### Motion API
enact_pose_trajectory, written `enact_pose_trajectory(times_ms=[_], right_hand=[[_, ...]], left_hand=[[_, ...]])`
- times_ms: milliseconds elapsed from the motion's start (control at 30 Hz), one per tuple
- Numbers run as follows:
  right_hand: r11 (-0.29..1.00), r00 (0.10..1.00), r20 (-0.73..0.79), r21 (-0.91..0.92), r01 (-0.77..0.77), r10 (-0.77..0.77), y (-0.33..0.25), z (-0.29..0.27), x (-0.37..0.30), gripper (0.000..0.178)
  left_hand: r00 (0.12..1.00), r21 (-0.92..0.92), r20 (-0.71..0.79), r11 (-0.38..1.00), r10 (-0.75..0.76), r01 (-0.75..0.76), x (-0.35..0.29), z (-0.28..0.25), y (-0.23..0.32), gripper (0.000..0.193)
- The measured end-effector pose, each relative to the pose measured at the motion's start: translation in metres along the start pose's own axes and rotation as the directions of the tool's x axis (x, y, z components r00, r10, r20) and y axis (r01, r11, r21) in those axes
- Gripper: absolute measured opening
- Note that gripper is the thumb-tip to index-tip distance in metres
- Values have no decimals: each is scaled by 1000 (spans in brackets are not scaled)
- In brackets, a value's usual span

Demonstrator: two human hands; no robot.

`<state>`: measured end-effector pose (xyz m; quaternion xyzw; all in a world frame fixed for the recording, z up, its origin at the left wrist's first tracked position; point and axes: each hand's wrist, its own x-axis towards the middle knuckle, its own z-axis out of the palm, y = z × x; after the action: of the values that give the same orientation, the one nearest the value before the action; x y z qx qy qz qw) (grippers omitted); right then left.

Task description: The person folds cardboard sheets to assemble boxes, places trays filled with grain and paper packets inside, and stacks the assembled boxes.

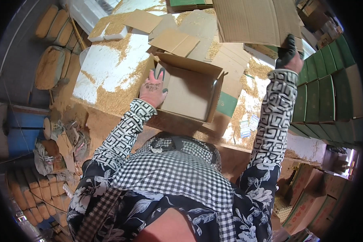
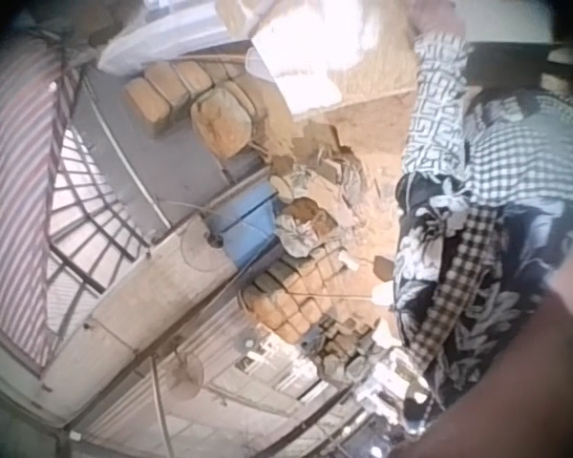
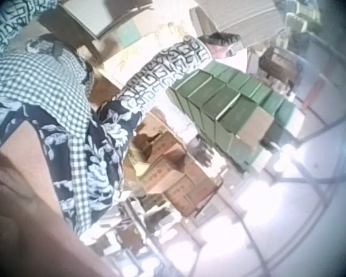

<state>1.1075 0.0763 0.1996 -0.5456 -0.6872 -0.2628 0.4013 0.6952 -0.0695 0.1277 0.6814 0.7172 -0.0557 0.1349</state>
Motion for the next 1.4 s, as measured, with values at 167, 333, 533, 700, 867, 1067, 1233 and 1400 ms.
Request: enact_pose_trajectory(times_ms=[167, 333, 533, 700, 867, 1067, 1233, 1400], right_hand=[[400, 621, 254, 576, -713, 741, -35, 101, -57, 42], [230, 590, 478, 616, -753, 651, -86, 23, -108, 36], [518, 297, 834, 529, -673, -465, -204, -38, -144, 37], [883, 810, 566, 289, -370, 154, -161, -42, -172, 64], [706, 274, 928, 16, -708, 254, -182, -8, -258, 81], [-35, 477, 716, 572, -820, 510, -148, -79, -143, 87], [127, 729, 415, 818, -561, 544, -39, -251, 32, 48], [710, 832, -318, 693, -124, 455, 140, -438, 95, 31]], left_hand=[[911, 114, -387, 987, 145, -109, -30, -24, -4, 64], [918, -242, -391, 970, -68, -32, -37, -53, -76, 39], [724, -778, 293, 596, 625, -200, -9, -47, -27, 35], [941, -569, -97, 758, 324, -320, 10, 3, -30, 81], [952, -754, 270, 646, 145, 116, 19, 69, -64, 61], [917, -970, 199, 201, 345, 135, 56, 20, -12, 49], [619, -802, -558, -550, 552, -233, 60, -98, 150, 39], [268, -702, -658, -445, 704, -556, 1, -187, 360, 48]])
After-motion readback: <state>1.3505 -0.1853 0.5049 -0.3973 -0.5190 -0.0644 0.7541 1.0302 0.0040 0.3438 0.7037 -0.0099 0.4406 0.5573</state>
